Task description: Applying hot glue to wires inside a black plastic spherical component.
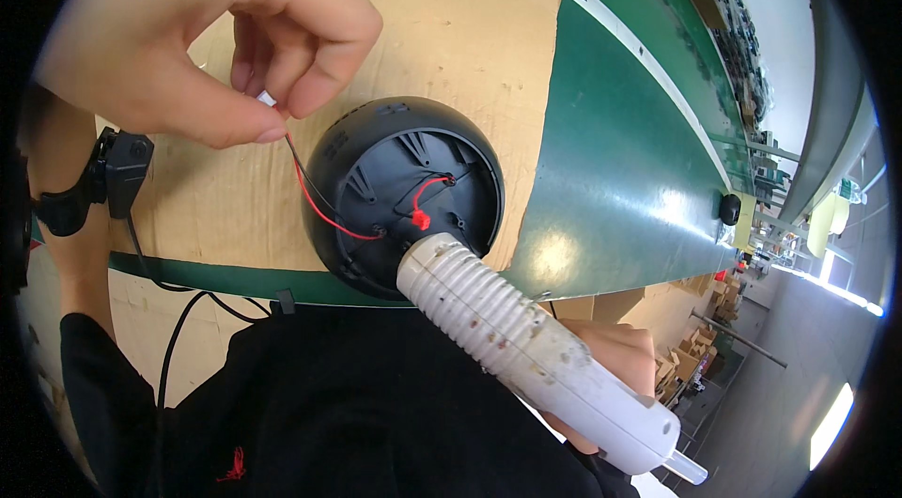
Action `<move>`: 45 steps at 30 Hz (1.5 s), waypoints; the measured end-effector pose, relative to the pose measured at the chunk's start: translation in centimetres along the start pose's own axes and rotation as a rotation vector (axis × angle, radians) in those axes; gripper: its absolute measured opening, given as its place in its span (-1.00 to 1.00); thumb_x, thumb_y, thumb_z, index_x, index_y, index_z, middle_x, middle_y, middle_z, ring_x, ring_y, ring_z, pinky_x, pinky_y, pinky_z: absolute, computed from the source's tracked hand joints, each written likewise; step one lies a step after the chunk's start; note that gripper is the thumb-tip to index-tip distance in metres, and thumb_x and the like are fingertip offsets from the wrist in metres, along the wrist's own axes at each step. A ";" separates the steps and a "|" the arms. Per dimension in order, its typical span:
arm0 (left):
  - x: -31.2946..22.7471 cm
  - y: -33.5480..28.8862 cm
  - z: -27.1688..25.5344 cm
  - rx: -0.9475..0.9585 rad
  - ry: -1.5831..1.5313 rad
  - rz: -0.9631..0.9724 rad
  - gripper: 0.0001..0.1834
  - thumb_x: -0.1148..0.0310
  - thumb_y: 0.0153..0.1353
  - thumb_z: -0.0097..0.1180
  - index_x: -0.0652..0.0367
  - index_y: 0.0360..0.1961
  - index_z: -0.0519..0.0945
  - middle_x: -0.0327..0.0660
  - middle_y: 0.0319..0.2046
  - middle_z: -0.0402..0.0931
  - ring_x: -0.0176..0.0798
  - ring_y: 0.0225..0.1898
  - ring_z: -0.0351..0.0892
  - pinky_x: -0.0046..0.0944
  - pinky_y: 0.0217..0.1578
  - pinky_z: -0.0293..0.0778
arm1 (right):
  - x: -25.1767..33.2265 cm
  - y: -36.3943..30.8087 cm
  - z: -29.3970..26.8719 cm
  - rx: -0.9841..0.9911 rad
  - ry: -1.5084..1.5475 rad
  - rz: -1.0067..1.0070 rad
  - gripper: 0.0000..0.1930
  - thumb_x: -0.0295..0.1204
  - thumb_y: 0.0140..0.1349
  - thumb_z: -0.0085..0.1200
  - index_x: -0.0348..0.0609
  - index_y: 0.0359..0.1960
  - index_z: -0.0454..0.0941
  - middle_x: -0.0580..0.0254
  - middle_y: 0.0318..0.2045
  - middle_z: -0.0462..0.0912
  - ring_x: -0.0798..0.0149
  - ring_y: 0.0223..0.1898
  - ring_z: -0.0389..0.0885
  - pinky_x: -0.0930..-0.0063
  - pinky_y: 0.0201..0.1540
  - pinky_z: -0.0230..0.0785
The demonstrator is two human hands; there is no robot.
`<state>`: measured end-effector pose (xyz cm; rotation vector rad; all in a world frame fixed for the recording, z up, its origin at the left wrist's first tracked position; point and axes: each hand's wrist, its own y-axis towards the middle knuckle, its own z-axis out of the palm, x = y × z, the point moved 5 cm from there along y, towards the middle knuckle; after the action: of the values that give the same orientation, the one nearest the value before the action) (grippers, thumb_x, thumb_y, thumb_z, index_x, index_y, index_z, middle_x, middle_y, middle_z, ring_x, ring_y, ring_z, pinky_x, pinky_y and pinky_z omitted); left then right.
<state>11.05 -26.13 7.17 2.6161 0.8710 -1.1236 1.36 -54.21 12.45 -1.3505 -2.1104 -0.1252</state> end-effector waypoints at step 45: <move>-1.4 -1.0 -3.8 0.036 -0.006 -0.006 -0.60 0.54 -0.10 0.31 0.17 -0.16 0.57 -0.18 -0.37 0.60 -0.22 -0.27 0.66 -0.28 -0.35 0.53 | -1.2 -4.3 -3.4 -0.370 0.001 0.231 -0.34 -0.10 -0.33 0.47 -0.27 -0.23 0.49 0.00 -0.25 0.59 0.12 -0.30 0.60 0.38 -0.26 0.40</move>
<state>12.04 -24.58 10.97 2.6393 0.8660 -1.1588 -0.39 -58.49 15.55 -1.7965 -1.9766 -0.4378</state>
